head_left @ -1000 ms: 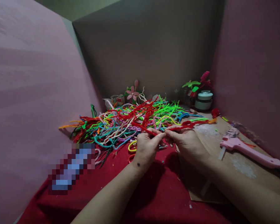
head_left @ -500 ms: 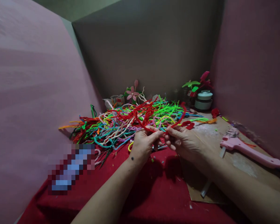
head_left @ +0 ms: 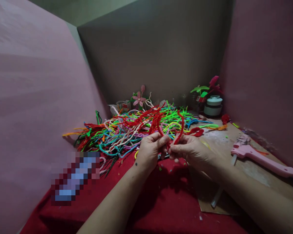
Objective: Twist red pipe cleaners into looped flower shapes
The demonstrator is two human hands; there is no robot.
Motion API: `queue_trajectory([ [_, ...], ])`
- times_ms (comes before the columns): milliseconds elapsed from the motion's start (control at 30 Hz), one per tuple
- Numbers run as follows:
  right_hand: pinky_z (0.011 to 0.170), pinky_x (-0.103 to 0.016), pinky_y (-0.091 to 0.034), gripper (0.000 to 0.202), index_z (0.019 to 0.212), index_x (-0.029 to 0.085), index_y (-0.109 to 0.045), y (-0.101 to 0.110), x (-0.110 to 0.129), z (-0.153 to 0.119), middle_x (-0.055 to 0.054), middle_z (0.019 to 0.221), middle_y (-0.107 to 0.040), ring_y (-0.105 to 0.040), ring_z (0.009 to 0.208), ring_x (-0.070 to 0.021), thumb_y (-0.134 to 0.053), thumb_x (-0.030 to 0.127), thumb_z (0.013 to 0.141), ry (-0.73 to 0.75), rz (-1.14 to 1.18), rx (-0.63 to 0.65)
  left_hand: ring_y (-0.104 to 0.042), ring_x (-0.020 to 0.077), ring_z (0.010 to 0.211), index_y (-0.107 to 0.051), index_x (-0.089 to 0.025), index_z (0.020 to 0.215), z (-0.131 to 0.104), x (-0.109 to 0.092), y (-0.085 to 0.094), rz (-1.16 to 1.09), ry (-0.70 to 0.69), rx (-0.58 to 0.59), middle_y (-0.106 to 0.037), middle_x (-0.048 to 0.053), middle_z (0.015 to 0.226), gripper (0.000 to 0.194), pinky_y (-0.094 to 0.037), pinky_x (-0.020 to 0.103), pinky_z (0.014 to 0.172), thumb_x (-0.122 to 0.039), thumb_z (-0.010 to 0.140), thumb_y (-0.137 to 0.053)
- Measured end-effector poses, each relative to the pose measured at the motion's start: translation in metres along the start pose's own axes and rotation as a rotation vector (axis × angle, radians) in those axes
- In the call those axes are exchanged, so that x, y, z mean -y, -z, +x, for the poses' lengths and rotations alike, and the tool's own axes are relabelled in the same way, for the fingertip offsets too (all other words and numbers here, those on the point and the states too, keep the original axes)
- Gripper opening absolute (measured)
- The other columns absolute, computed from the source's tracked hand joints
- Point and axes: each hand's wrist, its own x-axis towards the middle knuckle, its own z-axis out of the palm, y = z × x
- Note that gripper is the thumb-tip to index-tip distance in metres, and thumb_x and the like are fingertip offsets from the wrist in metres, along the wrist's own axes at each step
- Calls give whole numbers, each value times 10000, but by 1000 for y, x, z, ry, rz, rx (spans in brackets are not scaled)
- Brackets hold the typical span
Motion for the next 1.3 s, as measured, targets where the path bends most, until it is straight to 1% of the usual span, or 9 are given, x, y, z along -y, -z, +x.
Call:
queue_trajectory([
  [233, 465, -231, -447, 151, 748, 126, -651, 0, -4, 0, -53, 736, -657, -559, 520, -106, -690, 232, 648, 80, -169, -65, -451, 52, 382, -603, -112, 854, 3, -1, 1, -87, 31, 55, -553, -15, 541, 278, -334, 170, 364, -343, 704, -635],
  [367, 452, -210, -411, 176, 732, 105, -680, -2, -1, -2, -43, 632, -641, -516, 467, -80, -674, 263, 653, -41, -275, -100, -411, 47, 364, -598, -108, 945, 3, 0, 2, -7, 68, 36, -495, -41, 458, 340, -299, 160, 360, -303, 675, -664],
  [500, 393, -192, -348, 147, 648, 95, -681, -5, 1, -1, -18, 454, -578, -476, 377, -70, -676, 240, 621, -147, -395, -123, -384, 27, 358, -612, -118, 875, 1, -2, 1, 91, 109, 53, -502, -42, 483, 266, -259, 148, 350, -247, 652, -677],
  [667, 353, -196, -331, 100, 607, 103, -677, -8, 4, 0, -4, 396, -549, -453, 320, -73, -662, 199, 585, -246, -452, -121, -367, 32, 343, -576, -128, 738, 0, -3, 2, 165, 108, 114, -475, -52, 470, 209, -243, 155, 323, -236, 611, -701],
  [800, 367, -194, -366, 140, 671, 103, -684, -5, 3, 0, -14, 489, -600, -480, 358, -72, -684, 211, 582, -222, -404, -95, -407, 43, 367, -546, -129, 689, 1, -1, 5, 99, 76, 169, -495, -43, 481, 232, -293, 159, 350, -283, 616, -704],
  [900, 386, -187, -370, 146, 676, 104, -671, -2, 1, -1, -9, 496, -592, -481, 376, -64, -693, 232, 609, -169, -352, -90, -450, 54, 380, -552, -128, 713, 3, 0, 7, 0, 35, 153, -529, -30, 496, 205, -363, 174, 391, -280, 653, -678],
  [1000, 399, -189, -374, 142, 654, 106, -653, -3, 1, -2, 0, 476, -567, -485, 393, -67, -701, 235, 620, -169, -303, -79, -487, 71, 380, -568, -128, 744, 6, 0, 9, -38, -20, 124, -566, -16, 517, 186, -403, 194, 405, -280, 683, -656],
  [1200, 506, -227, -447, 212, 742, 110, -660, -3, -2, -2, -45, 656, -626, -576, 540, -108, -682, 309, 673, -154, -64, -17, -448, 54, 363, -598, -121, 737, 7, -2, 11, -24, -9, 47, -528, -35, 471, 215, -318, 158, 348, -258, 618, -715],
  [1300, 464, -202, -417, 191, 663, 114, -626, -1, -4, -1, -26, 599, -600, -561, 513, -98, -725, 273, 624, -170, 15, -55, -371, 12, 345, -609, -123, 726, 6, -4, 9, -32, 2, 37, -496, -53, 466, 207, -238, 134, 340, -241, 605, -726],
])
